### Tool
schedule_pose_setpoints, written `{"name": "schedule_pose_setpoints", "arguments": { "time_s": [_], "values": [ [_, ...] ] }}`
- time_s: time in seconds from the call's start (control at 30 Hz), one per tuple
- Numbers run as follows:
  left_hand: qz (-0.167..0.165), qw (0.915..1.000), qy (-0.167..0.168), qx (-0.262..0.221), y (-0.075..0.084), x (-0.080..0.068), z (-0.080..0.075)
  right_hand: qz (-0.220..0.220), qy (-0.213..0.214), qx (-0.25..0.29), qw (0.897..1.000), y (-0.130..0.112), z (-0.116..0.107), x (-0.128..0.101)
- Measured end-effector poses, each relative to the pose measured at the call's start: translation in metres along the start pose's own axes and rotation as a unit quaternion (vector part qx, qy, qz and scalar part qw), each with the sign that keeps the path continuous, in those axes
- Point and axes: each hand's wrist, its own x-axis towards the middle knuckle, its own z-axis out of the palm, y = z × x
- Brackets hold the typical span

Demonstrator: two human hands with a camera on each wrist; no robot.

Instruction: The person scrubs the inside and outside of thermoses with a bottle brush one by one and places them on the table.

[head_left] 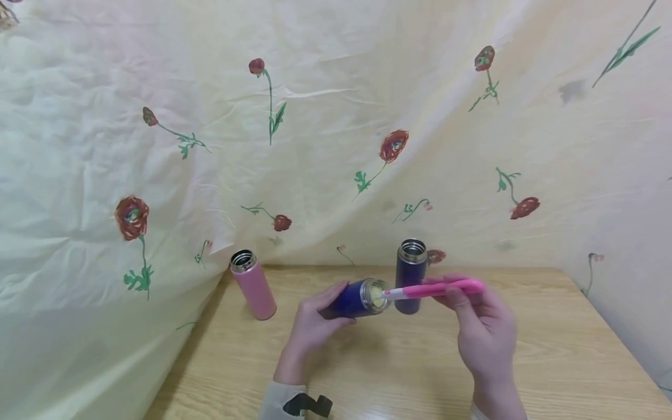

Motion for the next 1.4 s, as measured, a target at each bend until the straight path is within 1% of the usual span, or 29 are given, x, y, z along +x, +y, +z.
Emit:
{"name": "schedule_pose_setpoints", "arguments": {
  "time_s": [0.2, 0.3, 0.33, 0.43, 0.5, 0.53, 0.6, 0.7, 0.73, 0.83, 0.93, 1.0, 1.13, 1.17, 1.2, 1.23, 1.3, 1.37, 1.4],
  "values": [
    [0.033, 0.9993, 0.016, 0.002, -0.004, -0.001, -0.003, 0.009, 0.083, 0.012, 0.996, -0.008, -0.004, 0.002],
    [0.037, 0.9991, 0.022, 0.007, -0.004, -0.001, -0.004, 0.029, 0.127, -0.014, 0.991, -0.015, -0.004, 0.003],
    [0.039, 0.9989, 0.023, 0.01, -0.004, -0.001, -0.005, 0.031, 0.139, -0.009, 0.99, -0.016, -0.005, 0.004],
    [0.044, 0.9986, 0.023, 0.018, -0.005, 0.0, -0.007, 0.039, 0.164, -0.011, 0.986, -0.019, -0.006, 0.005],
    [0.047, 0.9985, 0.021, 0.02, -0.006, 0.0, -0.008, 0.029, 0.177, 0.01, 0.984, -0.02, -0.007, 0.006],
    [0.047, 0.9984, 0.021, 0.021, -0.006, 0.001, -0.009, 0.025, 0.184, 0.012, 0.982, -0.02, -0.007, 0.007],
    [0.045, 0.9985, 0.021, 0.021, -0.007, 0.002, -0.01, 0.027, 0.199, 0.003, 0.98, -0.021, -0.009, 0.008],
    [0.043, 0.9987, 0.021, 0.017, -0.008, 0.002, -0.012, 0.019, 0.212, 0.025, 0.977, -0.022, -0.011, 0.01],
    [0.042, 0.9988, 0.02, 0.016, -0.008, 0.002, -0.013, 0.02, 0.213, 0.022, 0.977, -0.022, -0.012, 0.009],
    [0.035, 0.9992, 0.015, 0.013, -0.008, 0.001, -0.015, 0.012, 0.212, 0.045, 0.976, -0.023, -0.012, 0.009],
    [0.029, 0.9994, 0.013, 0.013, -0.009, -0.001, -0.017, 0.015, 0.208, 0.045, 0.977, -0.024, -0.012, 0.008],
    [0.034, 0.9992, 0.017, 0.013, -0.01, -0.001, -0.018, 0.011, 0.205, 0.054, 0.977, -0.024, -0.013, 0.008],
    [0.053, 0.9982, 0.025, 0.014, -0.015, -0.002, -0.02, 0.004, 0.208, 0.055, 0.976, -0.026, -0.014, 0.008],
    [0.053, 0.9981, 0.026, 0.015, -0.015, -0.003, -0.021, 0.001, 0.212, 0.062, 0.975, -0.026, -0.014, 0.008],
    [0.05, 0.9982, 0.027, 0.019, -0.016, -0.003, -0.021, -0.001, 0.219, 0.055, 0.974, -0.027, -0.015, 0.008],
    [0.044, 0.9984, 0.028, 0.024, -0.016, -0.003, -0.022, -0.009, 0.228, 0.057, 0.972, -0.028, -0.017, 0.009],
    [0.024, 0.9985, 0.033, 0.035, -0.015, -0.004, -0.024, -0.028, 0.256, 0.063, 0.964, -0.029, -0.021, 0.01],
    [0.005, 0.9981, 0.039, 0.046, -0.013, -0.004, -0.026, -0.051, 0.29, 0.083, 0.952, -0.03, -0.026, 0.013],
    [-0.001, 0.9976, 0.042, 0.054, -0.014, -0.004, -0.027, -0.055, 0.307, 0.087, 0.946, -0.031, -0.029, 0.014]
  ]
}}
